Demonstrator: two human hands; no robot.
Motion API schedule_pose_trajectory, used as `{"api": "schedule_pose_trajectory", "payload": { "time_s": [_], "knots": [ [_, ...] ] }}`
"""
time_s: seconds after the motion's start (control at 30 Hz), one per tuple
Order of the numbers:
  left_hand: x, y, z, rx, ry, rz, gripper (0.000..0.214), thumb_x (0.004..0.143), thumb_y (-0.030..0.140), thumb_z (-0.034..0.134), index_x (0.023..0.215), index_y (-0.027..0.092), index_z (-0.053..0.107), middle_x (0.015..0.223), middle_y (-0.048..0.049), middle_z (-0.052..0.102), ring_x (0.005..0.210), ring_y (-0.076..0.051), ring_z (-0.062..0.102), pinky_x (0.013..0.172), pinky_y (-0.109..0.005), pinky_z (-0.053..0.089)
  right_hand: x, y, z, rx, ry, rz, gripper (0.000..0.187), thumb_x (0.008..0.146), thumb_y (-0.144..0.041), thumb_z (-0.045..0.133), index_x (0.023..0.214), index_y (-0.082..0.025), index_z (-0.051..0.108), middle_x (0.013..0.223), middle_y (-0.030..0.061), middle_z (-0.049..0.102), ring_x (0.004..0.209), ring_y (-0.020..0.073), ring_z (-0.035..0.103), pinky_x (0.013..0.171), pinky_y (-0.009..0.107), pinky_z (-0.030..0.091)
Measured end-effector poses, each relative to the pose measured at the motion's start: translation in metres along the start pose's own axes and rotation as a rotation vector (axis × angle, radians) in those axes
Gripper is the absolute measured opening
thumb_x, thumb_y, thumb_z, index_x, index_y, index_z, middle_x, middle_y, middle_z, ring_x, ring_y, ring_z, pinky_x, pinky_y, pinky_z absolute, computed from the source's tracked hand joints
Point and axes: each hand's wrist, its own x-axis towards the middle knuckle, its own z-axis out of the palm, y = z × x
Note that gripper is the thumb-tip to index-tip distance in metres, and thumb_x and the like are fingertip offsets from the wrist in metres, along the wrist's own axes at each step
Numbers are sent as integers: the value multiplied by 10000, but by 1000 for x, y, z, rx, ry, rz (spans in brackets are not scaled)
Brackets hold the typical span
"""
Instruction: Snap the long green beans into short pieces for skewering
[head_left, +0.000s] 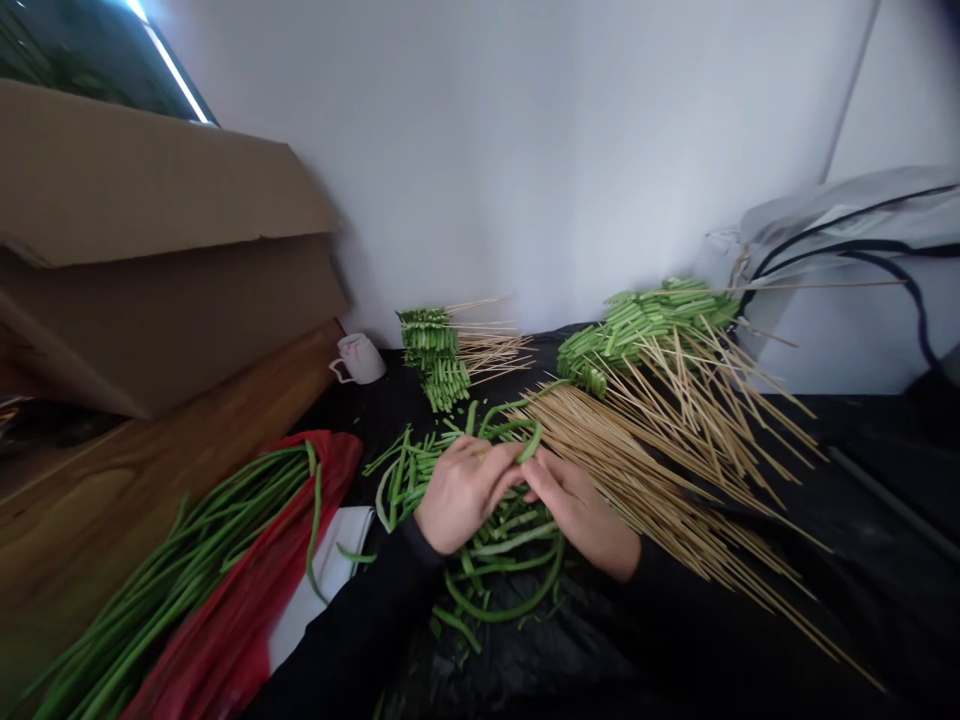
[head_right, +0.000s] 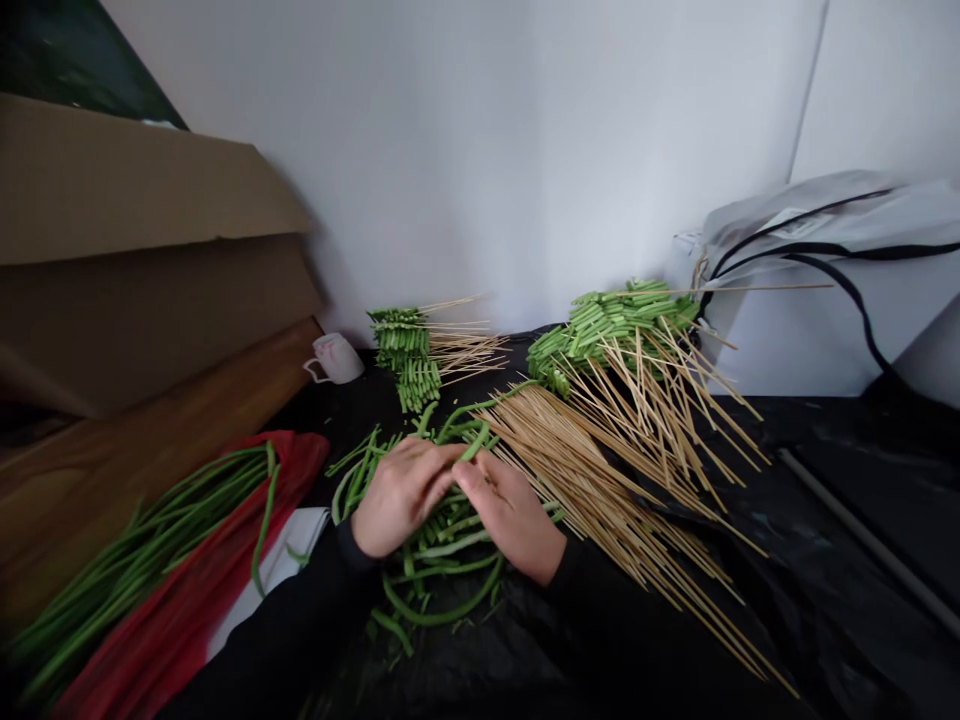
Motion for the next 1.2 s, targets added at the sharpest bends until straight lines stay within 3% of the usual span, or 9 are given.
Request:
{"api": "schedule_pose_trajectory", "payload": {
  "time_s": [0.1,0.3,0.43,0.53,0.67,0.77,0.87,1.1,1.2],
  "knots": [
    [-5,2,6,179,-35,138,205,956,276,481,1089,151,574,775,-51,698,703,-177,635,759,-339,451,4,2,-1,306,-17,153,310,885,-485,557,889,-192,660,838,30,652,779,172,596,700,312,468],
    [-10,-1,-3,356,-70,127,391,926,268,539,1302,165,496,808,-35,696,742,-176,634,830,-361,425,9,3,-6,649,89,253,271,805,-460,680,860,-195,672,864,38,675,794,167,609,688,297,464],
    [-28,-19,-17,471,-109,-8,158,908,257,552,986,185,669,750,-29,695,745,-193,639,895,-420,395,15,0,-24,800,173,243,259,834,-464,655,871,-208,645,883,42,698,882,192,646,720,306,481],
    [-38,-34,-25,477,-85,-150,142,894,267,575,840,200,688,770,-32,722,792,-216,649,916,-446,380,18,-2,-35,890,201,208,208,854,-420,645,879,-213,634,823,15,685,835,171,653,723,295,482],
    [-25,-32,-22,207,20,-295,164,896,285,580,850,196,709,799,-37,733,776,-200,653,796,-353,440,19,-2,-36,921,184,229,198,873,-406,627,877,-209,630,791,11,675,815,165,651,726,295,482],
    [-5,-16,-10,-138,10,-313,228,920,315,547,870,177,721,813,-51,726,750,-170,651,709,-276,459,18,0,-33,903,168,246,227,872,-432,624,874,-206,631,773,13,675,818,173,654,730,302,483],
    [1,-3,2,-296,-51,-289,293,950,327,490,884,167,726,790,-57,705,726,-157,633,685,-257,456,18,2,-31,887,153,225,228,864,-431,635,893,-205,633,787,16,683,810,171,652,717,297,485],
    [-16,-4,12,-14,-103,-103,270,947,321,494,818,157,666,697,-53,628,714,-178,597,669,-281,450,17,1,-27,798,142,186,249,875,-456,612,885,-207,628,800,29,689,804,170,649,705,299,493],
    [-19,-4,13,69,-107,-111,218,956,293,473,994,161,641,835,-71,676,778,-188,629,701,-294,475,17,3,-26,749,148,182,265,862,-473,624,880,-208,622,797,34,691,804,176,651,703,307,495]
  ]
}}
